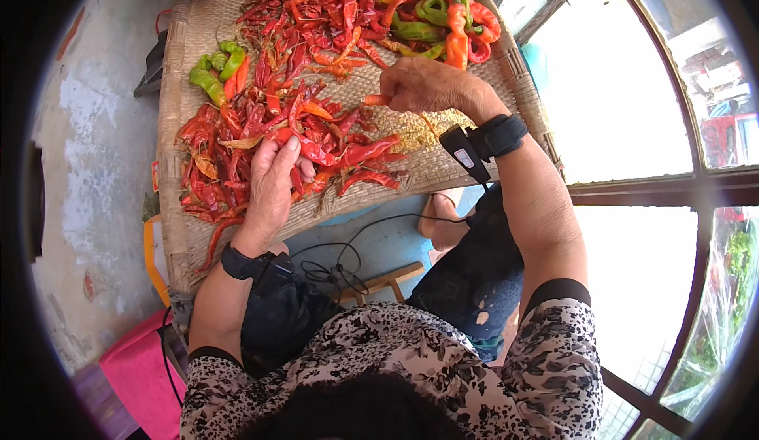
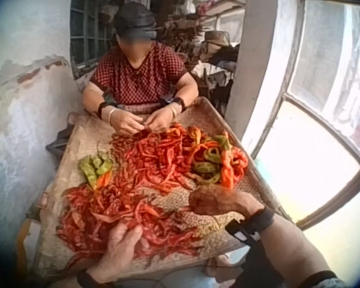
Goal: The person sorts through a pile of red and green peppers on a woven tray, picking up individual peppers to pull off the stems and break open the skins to release the seeds.
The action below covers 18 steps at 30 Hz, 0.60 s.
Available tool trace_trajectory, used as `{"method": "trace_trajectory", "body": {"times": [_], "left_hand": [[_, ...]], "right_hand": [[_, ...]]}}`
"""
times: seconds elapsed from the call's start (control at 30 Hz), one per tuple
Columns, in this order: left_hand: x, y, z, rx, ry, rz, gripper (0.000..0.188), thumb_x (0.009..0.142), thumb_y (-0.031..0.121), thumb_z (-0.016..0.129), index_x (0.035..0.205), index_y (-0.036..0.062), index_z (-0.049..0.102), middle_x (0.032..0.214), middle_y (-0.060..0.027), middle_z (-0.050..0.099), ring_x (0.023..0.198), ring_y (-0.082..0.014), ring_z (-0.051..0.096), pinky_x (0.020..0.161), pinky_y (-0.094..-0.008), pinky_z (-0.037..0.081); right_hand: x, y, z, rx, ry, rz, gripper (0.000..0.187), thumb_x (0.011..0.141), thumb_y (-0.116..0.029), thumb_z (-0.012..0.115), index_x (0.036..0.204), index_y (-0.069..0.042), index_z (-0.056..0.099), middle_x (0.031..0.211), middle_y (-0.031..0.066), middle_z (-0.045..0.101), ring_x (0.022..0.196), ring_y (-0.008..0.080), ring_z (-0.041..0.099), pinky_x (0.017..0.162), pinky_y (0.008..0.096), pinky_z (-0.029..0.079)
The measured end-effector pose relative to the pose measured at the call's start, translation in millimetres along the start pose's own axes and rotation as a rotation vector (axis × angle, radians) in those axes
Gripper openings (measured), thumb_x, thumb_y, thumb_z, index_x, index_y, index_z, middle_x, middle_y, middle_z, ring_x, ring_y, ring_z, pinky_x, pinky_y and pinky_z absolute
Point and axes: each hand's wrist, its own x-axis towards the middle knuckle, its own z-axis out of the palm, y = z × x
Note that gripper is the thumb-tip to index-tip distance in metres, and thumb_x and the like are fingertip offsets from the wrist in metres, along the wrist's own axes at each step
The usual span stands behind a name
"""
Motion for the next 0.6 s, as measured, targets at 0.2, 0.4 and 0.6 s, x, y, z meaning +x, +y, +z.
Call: {"method": "trace_trajectory", "body": {"times": [0.2,0.4,0.6], "left_hand": [[-0.3,4.2,5.9,0.005,0.045,0.027,0.021,0.097,0.025,0.052,0.093,0.0044,0.053,0.067,-0.0019,0.057,0.061,-0.0081,0.054,0.059,-0.0240,0.046],[1.7,18.4,-5.7,0.037,0.149,0.189,0.020,0.097,0.021,0.052,0.103,0.0022,0.052,0.068,-0.0014,0.057,0.062,-0.0072,0.054,0.058,-0.0222,0.045],[6.8,29.4,-15.0,0.225,0.227,0.298,0.018,0.097,0.018,0.052,0.104,0.0008,0.053,0.073,-0.0005,0.055,0.061,-0.0066,0.049,0.057,-0.0224,0.043]], "right_hand": [[15.5,12.3,-8.9,0.289,0.900,-0.046,0.053,0.089,-0.029,0.064,0.131,-0.001,0.048,0.089,0.0093,0.069,0.076,0.0172,0.065,0.067,0.0301,0.054],[-8.2,-34.7,28.4,0.144,-0.056,-0.233,0.044,0.077,-0.024,0.075,0.113,-0.005,0.061,0.096,0.0096,0.064,0.089,0.0264,0.061,0.078,0.0369,0.050],[-4.9,-54.4,43.5,0.017,-0.024,-0.185,0.032,0.078,-0.016,0.072,0.104,-0.002,0.060,0.095,0.0145,0.062,0.088,0.0331,0.061,0.077,0.0397,0.049]]}}
